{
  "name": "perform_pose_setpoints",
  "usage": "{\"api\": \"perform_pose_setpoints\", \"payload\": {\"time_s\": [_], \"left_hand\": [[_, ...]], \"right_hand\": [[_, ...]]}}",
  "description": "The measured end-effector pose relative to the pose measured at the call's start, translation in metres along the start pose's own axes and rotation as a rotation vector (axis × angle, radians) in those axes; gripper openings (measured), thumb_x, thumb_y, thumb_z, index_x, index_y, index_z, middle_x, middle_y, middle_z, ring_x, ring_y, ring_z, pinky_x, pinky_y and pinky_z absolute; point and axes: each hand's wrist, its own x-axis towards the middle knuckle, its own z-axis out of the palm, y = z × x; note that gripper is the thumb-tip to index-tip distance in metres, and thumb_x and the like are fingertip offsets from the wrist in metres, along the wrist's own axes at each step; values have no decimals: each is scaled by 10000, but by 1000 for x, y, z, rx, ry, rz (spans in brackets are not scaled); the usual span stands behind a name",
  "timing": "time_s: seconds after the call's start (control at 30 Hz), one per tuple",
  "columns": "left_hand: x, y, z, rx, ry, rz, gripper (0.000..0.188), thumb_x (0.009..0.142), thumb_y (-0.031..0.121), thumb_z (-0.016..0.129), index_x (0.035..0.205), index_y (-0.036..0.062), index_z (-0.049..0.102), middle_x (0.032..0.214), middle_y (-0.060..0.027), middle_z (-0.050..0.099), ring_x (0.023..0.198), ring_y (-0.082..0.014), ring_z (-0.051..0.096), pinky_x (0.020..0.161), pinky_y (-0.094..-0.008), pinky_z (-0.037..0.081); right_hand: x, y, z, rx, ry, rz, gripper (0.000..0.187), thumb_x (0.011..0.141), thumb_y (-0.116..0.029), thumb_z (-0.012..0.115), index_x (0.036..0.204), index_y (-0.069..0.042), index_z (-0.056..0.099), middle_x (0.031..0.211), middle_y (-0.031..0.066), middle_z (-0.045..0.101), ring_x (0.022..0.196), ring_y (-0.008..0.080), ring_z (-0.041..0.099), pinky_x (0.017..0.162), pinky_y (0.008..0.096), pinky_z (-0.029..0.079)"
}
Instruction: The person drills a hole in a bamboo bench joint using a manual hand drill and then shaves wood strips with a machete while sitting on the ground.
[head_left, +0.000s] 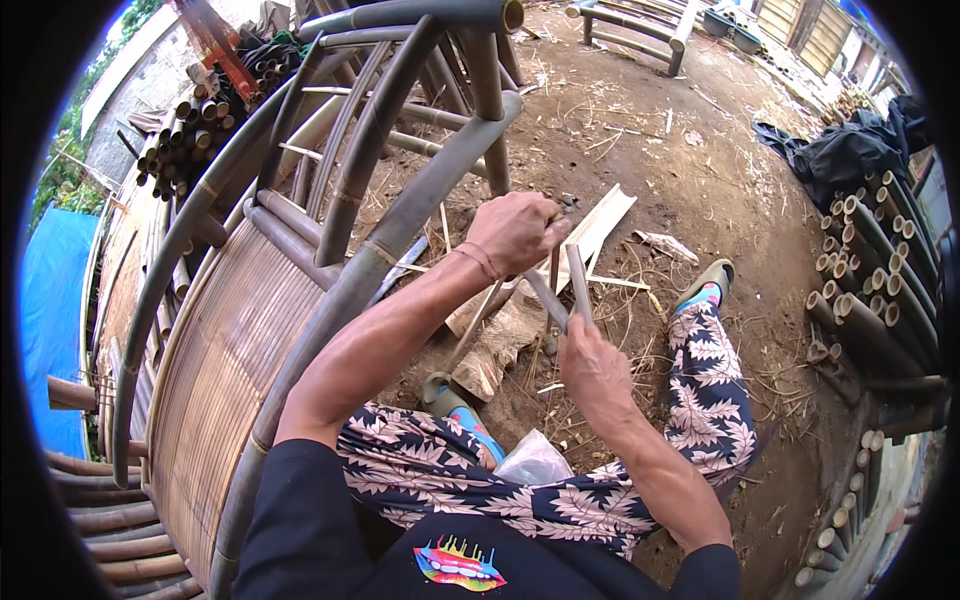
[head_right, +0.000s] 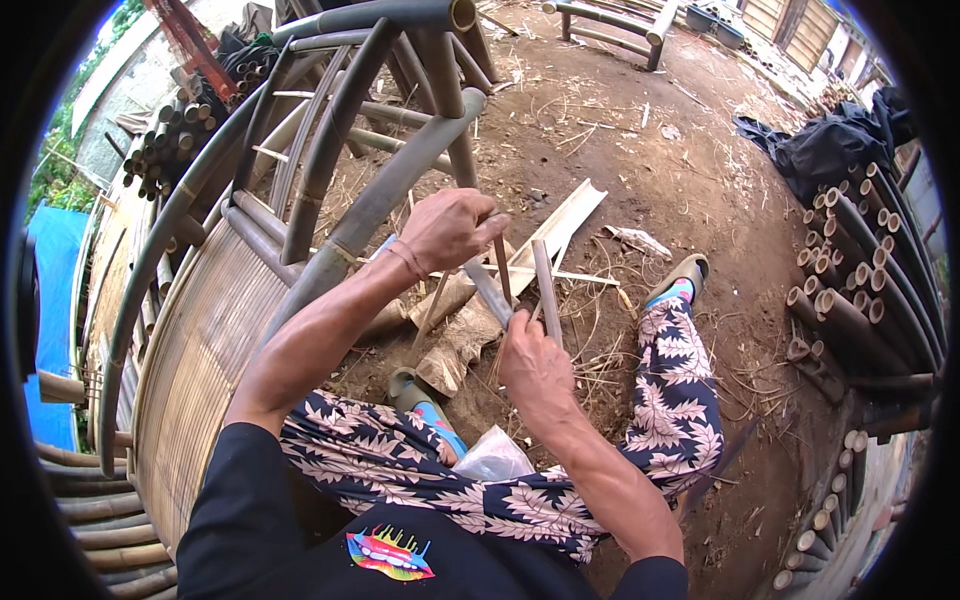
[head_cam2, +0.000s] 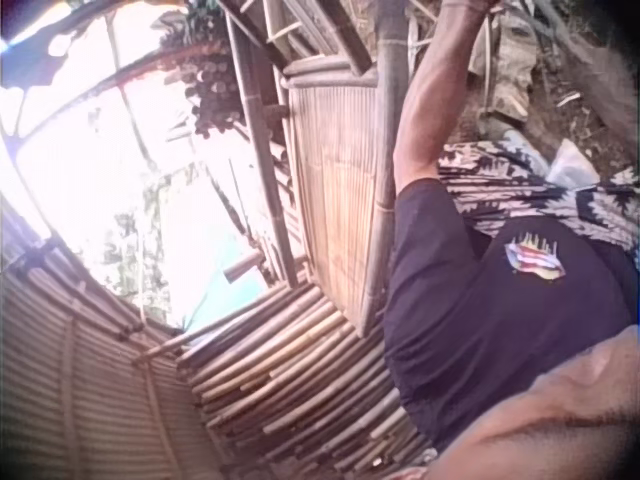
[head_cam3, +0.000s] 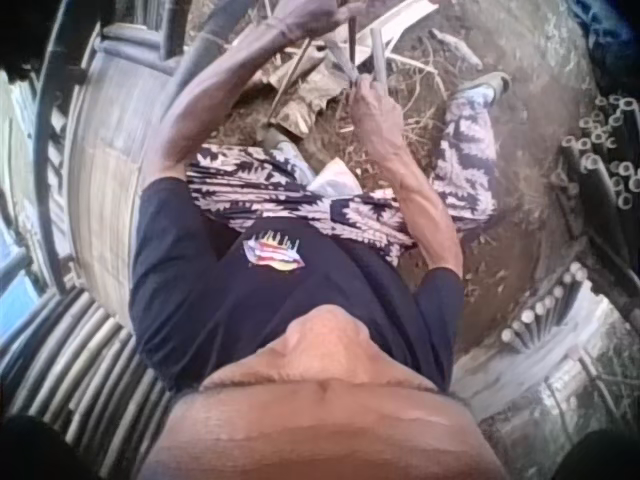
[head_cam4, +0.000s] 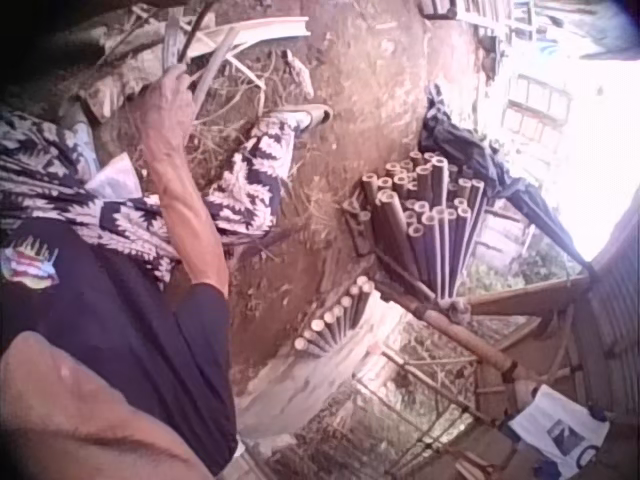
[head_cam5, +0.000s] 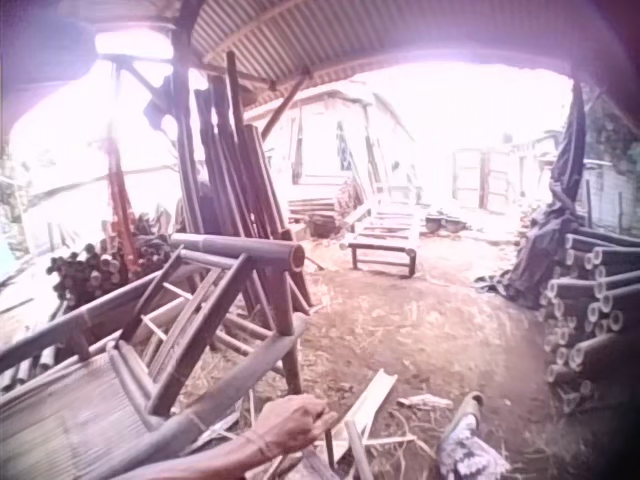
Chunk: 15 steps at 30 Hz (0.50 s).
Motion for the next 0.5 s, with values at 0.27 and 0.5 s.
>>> {"api": "perform_pose_setpoints", "payload": {"time_s": [0.27,0.5], "left_hand": [[-28,-32,-92,-455,272,-503,262,932,219,635,1035,-22,659,759,-90,680,650,-146,644,598,-263,543],[-200,-25,-16,-1022,-545,-873,433,902,91,603,1304,-46,516,825,-127,705,675,-192,694,619,-317,560]], "right_hand": [[-30,97,98,534,-467,426,301,981,-236,507,951,42,620,783,203,657,656,319,662,594,440,534],[-64,125,36,464,156,320,252,909,-133,576,1090,33,635,763,168,665,647,242,657,622,387,510]]}}
